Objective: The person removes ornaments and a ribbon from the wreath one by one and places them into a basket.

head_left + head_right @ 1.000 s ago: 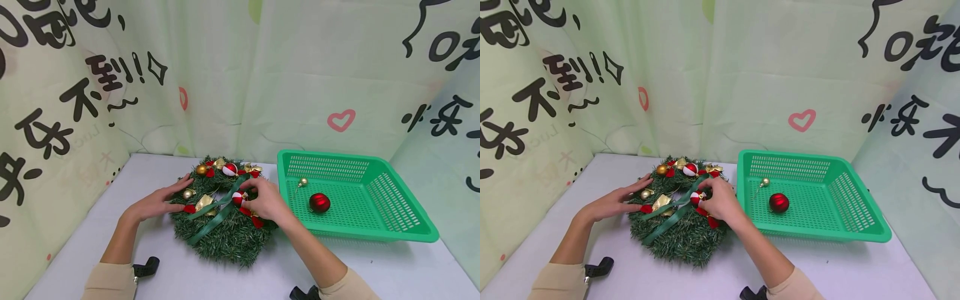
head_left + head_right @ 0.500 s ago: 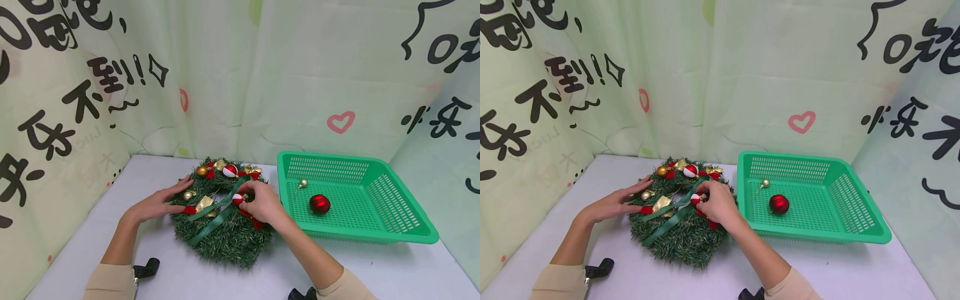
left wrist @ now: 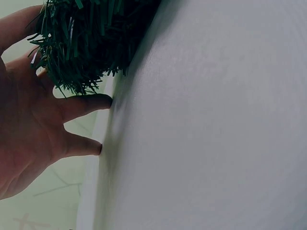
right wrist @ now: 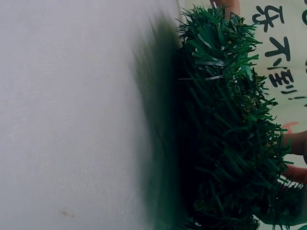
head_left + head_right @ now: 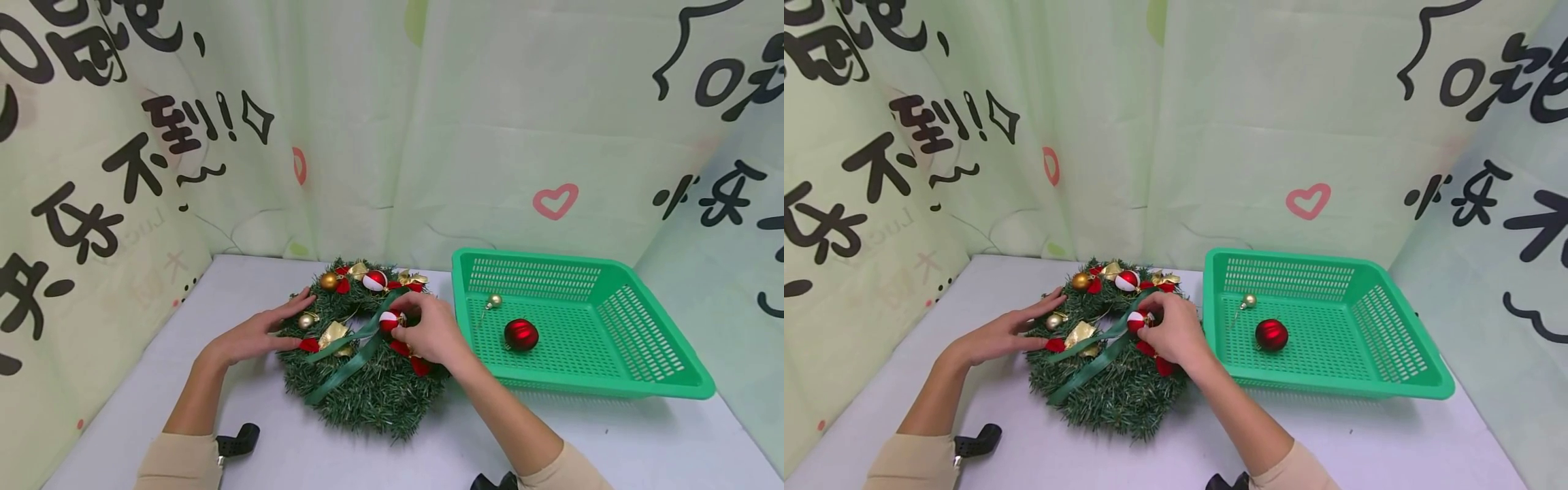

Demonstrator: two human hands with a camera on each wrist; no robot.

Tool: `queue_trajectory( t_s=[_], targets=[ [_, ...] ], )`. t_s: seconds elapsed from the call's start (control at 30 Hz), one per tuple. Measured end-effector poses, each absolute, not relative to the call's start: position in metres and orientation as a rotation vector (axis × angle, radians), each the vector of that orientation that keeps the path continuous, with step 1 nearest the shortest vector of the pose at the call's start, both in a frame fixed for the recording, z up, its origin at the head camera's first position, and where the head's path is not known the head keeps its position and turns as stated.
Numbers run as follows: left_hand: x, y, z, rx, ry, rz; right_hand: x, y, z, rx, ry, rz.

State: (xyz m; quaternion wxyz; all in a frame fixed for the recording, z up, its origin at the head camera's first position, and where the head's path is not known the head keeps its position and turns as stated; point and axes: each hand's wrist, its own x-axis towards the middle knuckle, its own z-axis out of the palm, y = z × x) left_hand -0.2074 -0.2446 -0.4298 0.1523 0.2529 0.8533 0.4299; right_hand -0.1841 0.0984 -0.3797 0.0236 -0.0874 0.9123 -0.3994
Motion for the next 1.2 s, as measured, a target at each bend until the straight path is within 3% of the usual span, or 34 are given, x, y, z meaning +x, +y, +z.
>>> queue_trajectory(
  t_s=[1.2],
  targets=[
    [-0.207,-0.244,-0.429,0.714,2.460,1.216,-0.170,0.143,-0.363,-0.263,2.685,-1.563]
  ],
)
